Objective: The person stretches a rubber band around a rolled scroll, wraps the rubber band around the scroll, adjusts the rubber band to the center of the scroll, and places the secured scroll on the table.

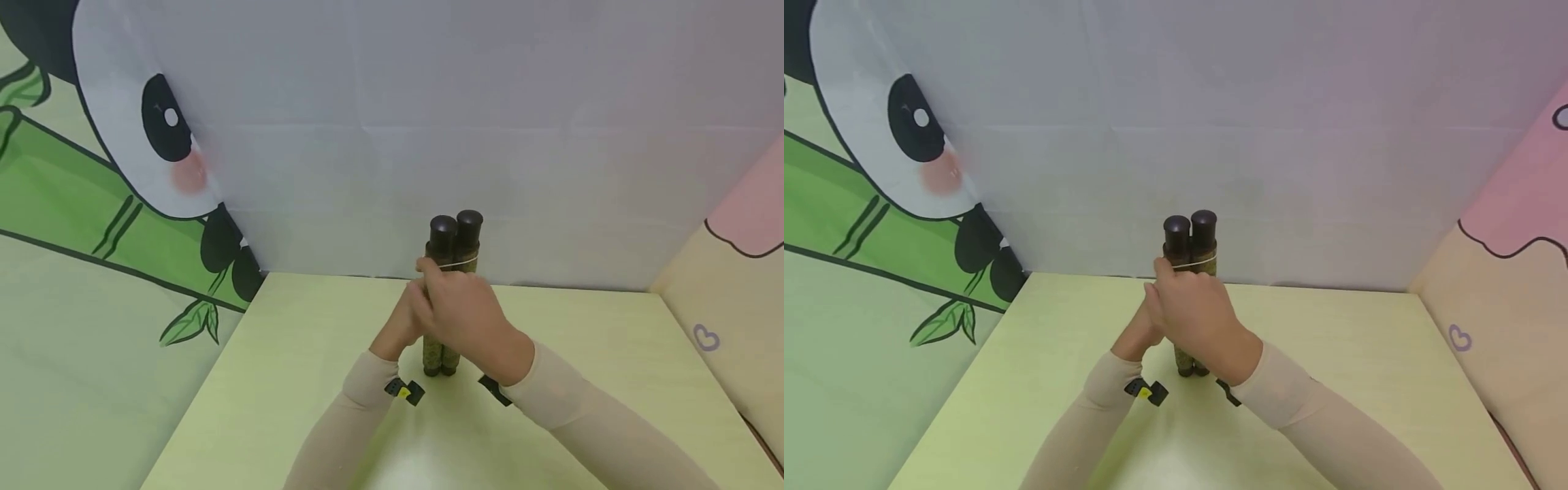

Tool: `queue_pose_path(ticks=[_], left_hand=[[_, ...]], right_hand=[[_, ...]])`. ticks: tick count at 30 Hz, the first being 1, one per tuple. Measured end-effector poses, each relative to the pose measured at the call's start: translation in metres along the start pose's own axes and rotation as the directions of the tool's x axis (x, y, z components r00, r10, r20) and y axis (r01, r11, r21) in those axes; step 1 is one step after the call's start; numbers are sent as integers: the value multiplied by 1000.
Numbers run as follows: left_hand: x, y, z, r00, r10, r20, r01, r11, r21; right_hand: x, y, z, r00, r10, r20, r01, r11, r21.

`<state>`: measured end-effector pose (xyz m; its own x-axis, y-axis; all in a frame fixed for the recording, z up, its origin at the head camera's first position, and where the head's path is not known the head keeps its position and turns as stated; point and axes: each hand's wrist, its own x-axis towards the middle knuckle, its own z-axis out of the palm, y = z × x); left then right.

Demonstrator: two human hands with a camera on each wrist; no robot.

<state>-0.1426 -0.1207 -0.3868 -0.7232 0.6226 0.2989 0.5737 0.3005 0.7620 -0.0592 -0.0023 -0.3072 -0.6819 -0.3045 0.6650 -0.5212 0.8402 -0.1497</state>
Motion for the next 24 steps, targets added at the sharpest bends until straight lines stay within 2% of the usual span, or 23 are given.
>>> queue_pose_path(ticks=[3, 5, 7, 10, 13, 15, 19, 21, 24], left_hand=[[-2, 0, 1, 999, -27, 23, 30, 983, -182], [-5, -1, 1, 997, -68, 37, 76, 939, -335], [-8, -3, 0, 995, -93, 45, 103, 888, -448], [-10, -6, 0, 994, -96, 51, 108, 846, -522], [-9, -7, 1, 996, -64, 68, 91, 819, -566], [-9, -8, 2, 996, -48, 77, 84, 812, -577], [-9, -9, 1, 995, -52, 85, 92, 811, -578], [-9, -10, 1, 994, -52, 91, 95, 819, -566], [-8, -9, 2, 993, -45, 107, 96, 842, -531]], right_hand=[[-3, 6, -3, 995, -71, -69, 70, 997, -17], [-5, 9, -7, 986, -120, -116, 117, 993, -35], [-7, 12, -10, 975, -159, -153, 152, 987, -55], [-10, 19, -14, 963, -195, -185, 184, 980, -73], [-13, 27, -19, 958, -211, -195, 198, 976, -88], [-14, 31, -23, 955, -220, -198, 205, 974, -94], [-16, 37, -30, 944, -256, -209, 237, 965, -112], [-18, 41, -31, 931, -283, -232, 262, 958, -119], [-22, 49, -28, 898, -320, -301, 297, 947, -123]])
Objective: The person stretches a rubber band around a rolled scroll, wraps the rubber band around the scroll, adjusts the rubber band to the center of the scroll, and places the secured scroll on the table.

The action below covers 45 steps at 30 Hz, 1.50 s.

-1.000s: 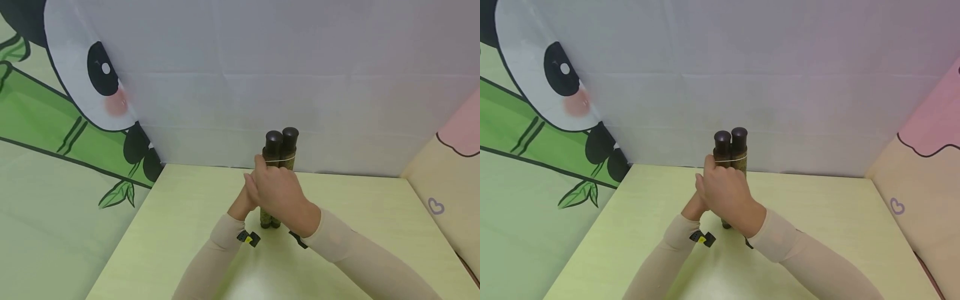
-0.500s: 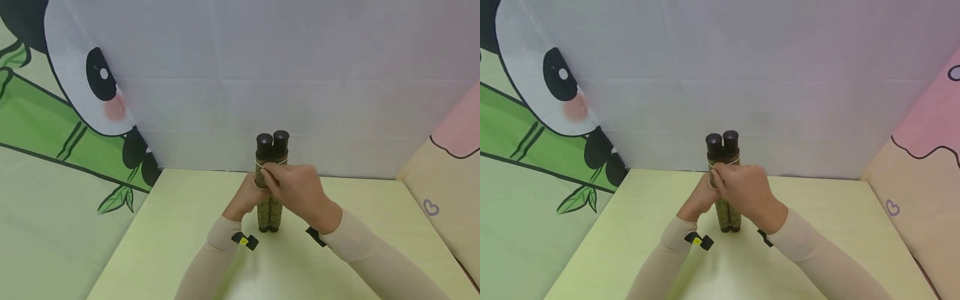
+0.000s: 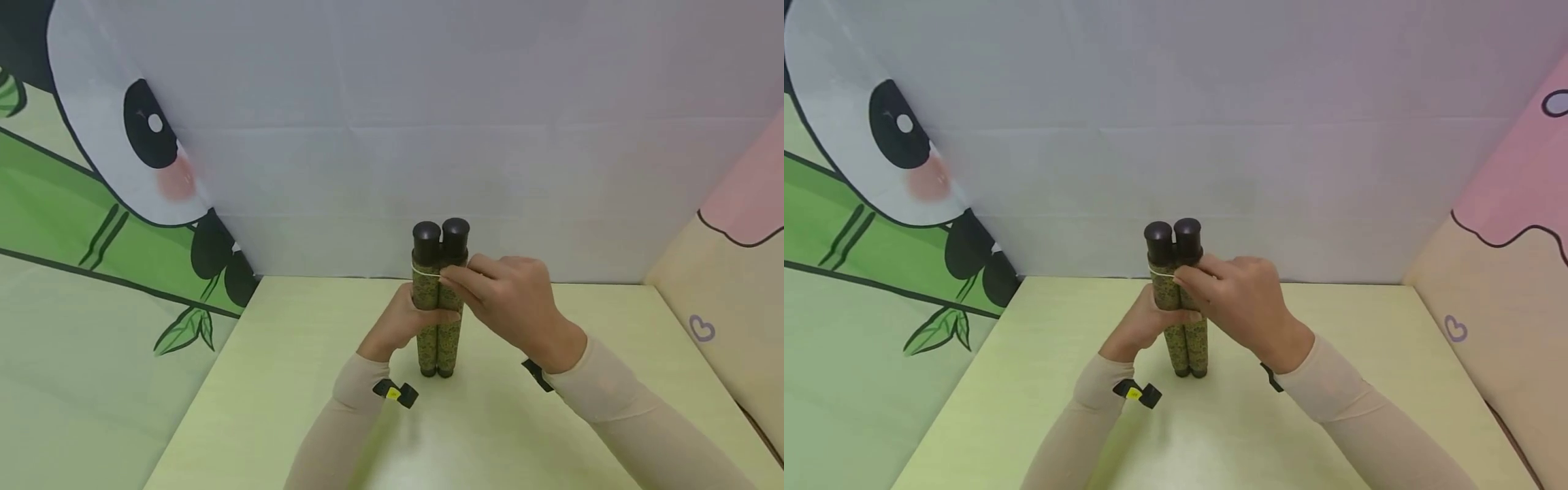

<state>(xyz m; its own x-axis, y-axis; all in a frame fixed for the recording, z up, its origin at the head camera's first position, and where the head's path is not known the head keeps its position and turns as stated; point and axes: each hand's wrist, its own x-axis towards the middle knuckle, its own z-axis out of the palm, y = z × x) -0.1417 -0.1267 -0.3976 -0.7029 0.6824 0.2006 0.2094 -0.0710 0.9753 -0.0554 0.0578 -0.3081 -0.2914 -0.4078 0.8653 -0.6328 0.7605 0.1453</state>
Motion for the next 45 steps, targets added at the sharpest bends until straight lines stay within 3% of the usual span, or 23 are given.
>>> queue_pose_path(ticks=[7, 9, 12, 14, 15, 17, 19, 21, 23, 25, 27, 29, 31, 32, 34, 39, 45], left_hand=[[0, 2, -1, 1000, -29, -10, 29, 999, 24], [-1, 2, 0, 999, -39, -16, 39, 999, 15], [-1, 1, 1, 998, -53, -20, 53, 999, 11], [-2, -1, 1, 998, -66, -21, 67, 998, 17], [-2, -2, 2, 998, -68, -18, 68, 997, 20], [0, -4, 3, 998, -62, -9, 62, 998, 29], [1, -5, 4, 999, -48, -1, 48, 998, 39], [1, -6, 4, 1000, -22, 2, 22, 999, 47], [0, -5, 3, 1000, 20, -21, -19, 998, 54], [-2, 0, 2, 992, 105, -67, -104, 994, 22], [-2, 8, 2, 966, 225, -129, -227, 974, -1], [1, 19, 4, 923, 342, -175, -351, 936, -22], [6, 30, 7, 888, 420, -190, -430, 903, -16], [8, 34, 9, 877, 439, -197, -448, 894, 1], [14, 39, 13, 868, 450, -210, -457, 889, 15], [19, 41, 17, 855, 419, -304, -427, 903, 44], [23, 37, 16, 860, 395, -323, -407, 913, 34]], right_hand=[[-10, 7, 20, 986, -6, -164, 25, 993, 115], [-14, 8, 26, 979, 36, -202, -1, 985, 173], [-20, 8, 33, 949, 170, -265, -88, 951, 295], [-24, 8, 37, 921, 308, -240, -184, 885, 428], [-25, 8, 38, 905, 374, -201, -234, 834, 500], [-26, 11, 38, 874, 481, -66, -334, 695, 637], [-25, 12, 37, 837, 539, 88, -429, 549, 717], [-24, 12, 37, 806, 558, 197, -489, 440, 754], [-23, 11, 37, 787, 562, 252, -518, 381, 766], [-22, 10, 37, 773, 572, 274, -532, 349, 771], [-23, 10, 38, 763, 579, 286, -542, 333, 772], [-23, 11, 38, 755, 588, 291, -549, 324, 770], [-25, 12, 38, 747, 598, 290, -554, 320, 768], [-26, 13, 39, 745, 602, 288, -555, 319, 768], [-27, 15, 40, 743, 608, 279, -552, 320, 770], [-28, 19, 46, 753, 602, 265, -542, 341, 768], [-33, 27, 54, 751, 604, 265, -551, 354, 756]])
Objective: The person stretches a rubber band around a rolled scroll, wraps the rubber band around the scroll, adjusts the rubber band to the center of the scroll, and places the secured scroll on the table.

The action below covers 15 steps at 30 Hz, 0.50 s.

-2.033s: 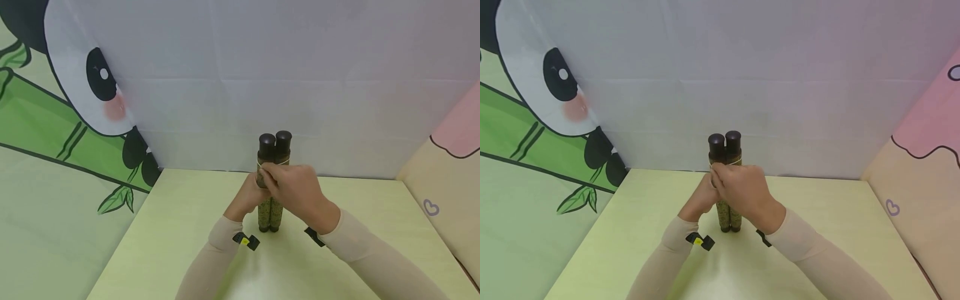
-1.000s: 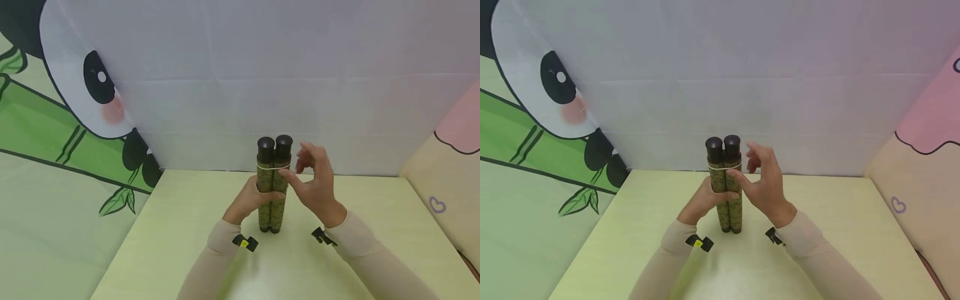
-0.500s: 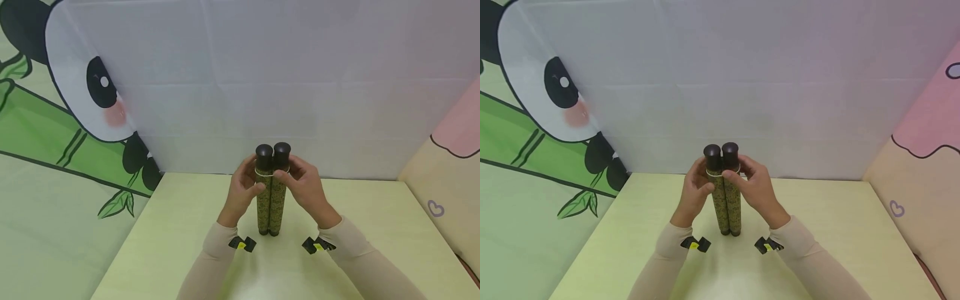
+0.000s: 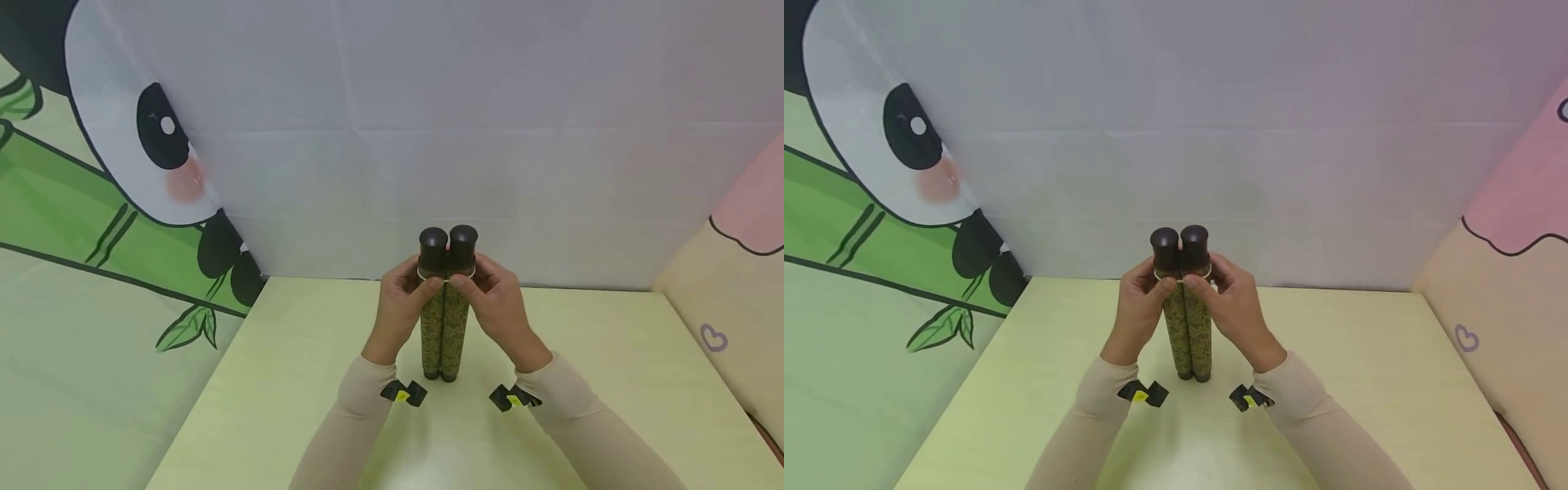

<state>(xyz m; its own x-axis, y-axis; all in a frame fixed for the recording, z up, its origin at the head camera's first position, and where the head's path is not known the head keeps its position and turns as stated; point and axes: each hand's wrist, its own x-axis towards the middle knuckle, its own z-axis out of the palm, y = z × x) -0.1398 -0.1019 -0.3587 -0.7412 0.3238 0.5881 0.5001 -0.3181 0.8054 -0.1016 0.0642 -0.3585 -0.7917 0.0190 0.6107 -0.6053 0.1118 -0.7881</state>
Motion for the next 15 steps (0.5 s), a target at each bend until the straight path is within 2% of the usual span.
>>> queue_pose_path(ticks=[6, 9, 15], left_hand=[[1, 1, 1, 1000, 2, -2, -2, 1000, -16], [2, 3, -2, 1000, -19, 16, 19, 1000, -16], [6, 16, -18, 987, -67, 146, 53, 994, 98]], right_hand=[[0, 1, 1, 1000, -25, -2, 25, 1000, 10], [1, -1, -1, 999, -29, 20, 29, 1000, 8], [4, -12, -8, 990, -85, 111, 94, 993, -70]])
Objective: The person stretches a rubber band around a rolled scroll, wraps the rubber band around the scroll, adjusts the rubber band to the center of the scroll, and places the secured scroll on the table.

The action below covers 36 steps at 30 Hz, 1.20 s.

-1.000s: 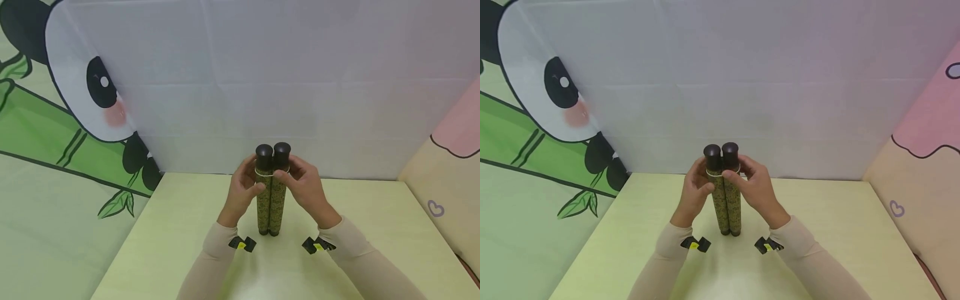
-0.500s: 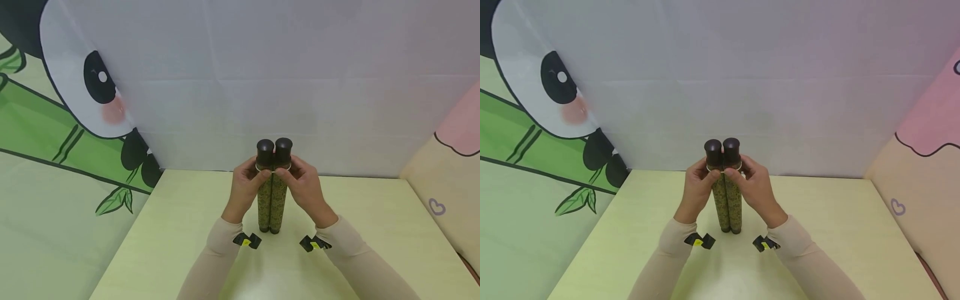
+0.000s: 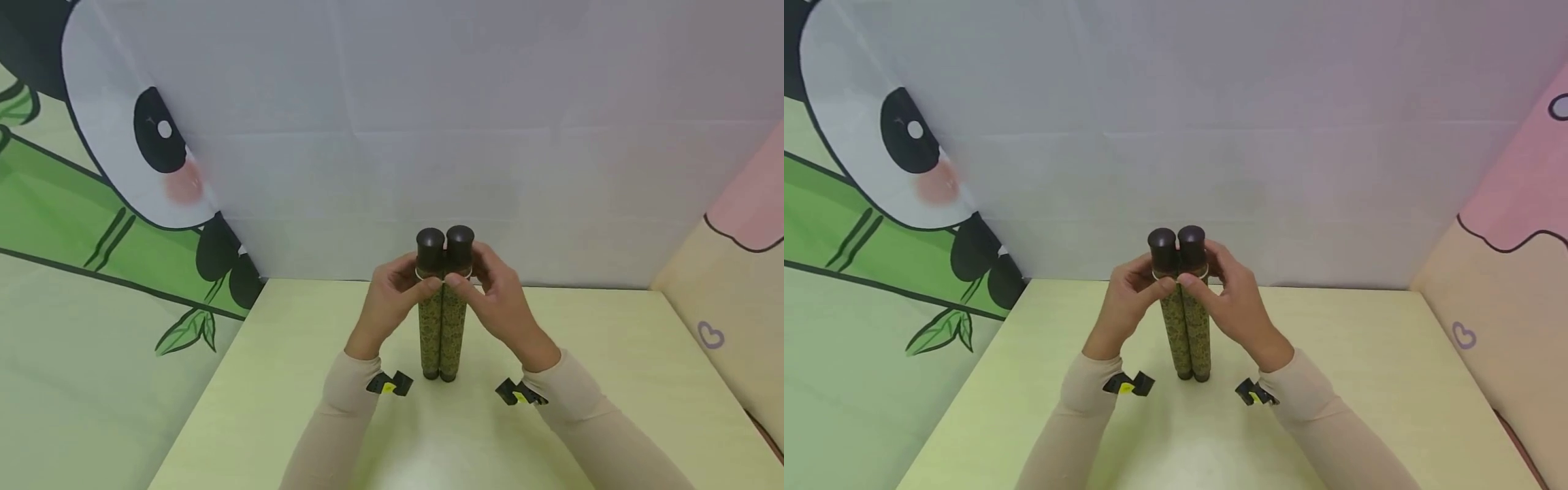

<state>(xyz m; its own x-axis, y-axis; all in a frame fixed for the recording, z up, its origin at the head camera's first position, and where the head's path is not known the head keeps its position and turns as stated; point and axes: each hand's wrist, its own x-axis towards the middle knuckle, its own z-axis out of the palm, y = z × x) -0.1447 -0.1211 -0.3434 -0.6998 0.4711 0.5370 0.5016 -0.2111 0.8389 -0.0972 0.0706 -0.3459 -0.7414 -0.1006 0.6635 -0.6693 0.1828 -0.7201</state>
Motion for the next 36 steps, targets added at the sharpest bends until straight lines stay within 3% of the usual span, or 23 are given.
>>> queue_pose_path(ticks=[4, 6, 15, 28, 33, 36], left_hand=[[-2, 4, -8, 998, -11, 59, 10, 1000, 24], [-5, 3, -8, 998, -4, 59, 2, 999, 43], [-13, -8, 3, 994, 97, -57, -96, 995, 18], [-14, -26, 15, 981, 105, -161, -106, 994, 7], [-14, -24, 15, 987, 85, -139, -82, 996, 28], [-12, -15, 15, 990, 96, -101, -83, 988, 130]], right_hand=[[-3, -2, 3, 1000, -1, 15, 2, 998, -68], [-6, -1, 7, 1000, -3, -5, 3, 997, -79], [-12, 2, 24, 992, -68, -106, 59, 995, -85], [-19, 20, 30, 987, 23, -158, -20, 999, 25], [-20, 15, 27, 985, 83, -150, -78, 996, 36], [-19, 4, 21, 979, 169, -117, -161, 984, 81]])
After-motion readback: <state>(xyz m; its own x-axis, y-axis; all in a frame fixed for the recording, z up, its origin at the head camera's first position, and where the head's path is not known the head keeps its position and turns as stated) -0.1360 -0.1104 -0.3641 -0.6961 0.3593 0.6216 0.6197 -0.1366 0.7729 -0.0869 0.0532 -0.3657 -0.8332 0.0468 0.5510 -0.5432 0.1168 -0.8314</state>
